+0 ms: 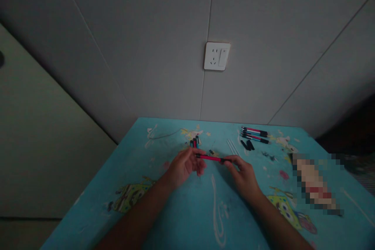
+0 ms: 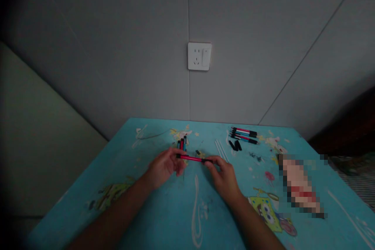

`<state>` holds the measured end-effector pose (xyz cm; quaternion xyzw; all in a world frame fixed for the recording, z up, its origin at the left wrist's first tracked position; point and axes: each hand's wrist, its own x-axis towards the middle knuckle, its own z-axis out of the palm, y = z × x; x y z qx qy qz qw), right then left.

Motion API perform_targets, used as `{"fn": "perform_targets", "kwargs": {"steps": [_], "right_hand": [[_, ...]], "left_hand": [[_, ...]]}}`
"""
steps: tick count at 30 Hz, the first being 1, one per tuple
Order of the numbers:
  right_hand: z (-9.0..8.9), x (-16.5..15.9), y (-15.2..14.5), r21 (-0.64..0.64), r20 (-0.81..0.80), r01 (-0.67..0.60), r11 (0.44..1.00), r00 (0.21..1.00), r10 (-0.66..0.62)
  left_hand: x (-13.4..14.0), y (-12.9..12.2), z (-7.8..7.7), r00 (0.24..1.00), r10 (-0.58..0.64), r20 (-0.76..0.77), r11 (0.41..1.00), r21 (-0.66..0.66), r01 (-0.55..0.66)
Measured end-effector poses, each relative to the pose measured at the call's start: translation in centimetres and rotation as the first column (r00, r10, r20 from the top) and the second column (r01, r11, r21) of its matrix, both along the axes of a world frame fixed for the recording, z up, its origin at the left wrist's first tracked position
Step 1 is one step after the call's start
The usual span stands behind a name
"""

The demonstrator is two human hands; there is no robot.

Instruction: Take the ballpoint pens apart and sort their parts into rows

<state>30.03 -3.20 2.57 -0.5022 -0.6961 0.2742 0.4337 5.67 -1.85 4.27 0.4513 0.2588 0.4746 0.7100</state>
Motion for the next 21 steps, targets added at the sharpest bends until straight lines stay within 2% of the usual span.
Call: {"fn": "perform_targets", "kwargs": {"steps": [2, 4, 9, 14, 16, 18, 21], "right_hand": [[0.1, -0.1, 0.0, -0.022, -0.027, -0.016, 1.000, 1.000, 0.015], [0.2, -0.4, 0.0, -0.034, -0.035, -0.031, 0.999, 0.999, 0.030], [0.1, -1.0, -0.1, -0.060, -0.052, -0.071, 0.996, 0.996, 0.068], [-0.1, -1.0, -0.2, -0.038, -0.084, -0.043, 0.998, 0.996, 0.040], [0.0, -1.3, -0.3, -0.023, -0.077, -0.060, 0.998, 0.995, 0.058], [0.0, -1.7, -0.5, -0.021, -0.044, -0.111, 0.994, 0.993, 0.110], [0.1, -2.4, -0.7, -0.031, 0.022, -0.203, 0.979, 0.979, 0.204]], "left_hand": [[0.2, -0.2, 0.0, 0.988, -0.020, 0.155, 0.997, -0.066, 0.030], [0.4, -0.5, 0.0, 0.974, -0.001, 0.225, 0.995, -0.095, 0.023], [0.6, -1.2, 0.0, 0.952, 0.022, 0.307, 0.984, -0.177, 0.034], [0.5, -1.1, 0.2, 0.941, 0.052, 0.333, 0.982, -0.191, 0.013], [0.5, -0.9, 0.1, 0.943, 0.086, 0.321, 0.986, -0.163, -0.035], [0.5, -0.7, -0.1, 0.957, 0.108, 0.270, 0.993, -0.080, -0.089], [0.2, -0.7, -0.2, 0.984, 0.157, 0.085, 0.981, 0.098, -0.165]]}}
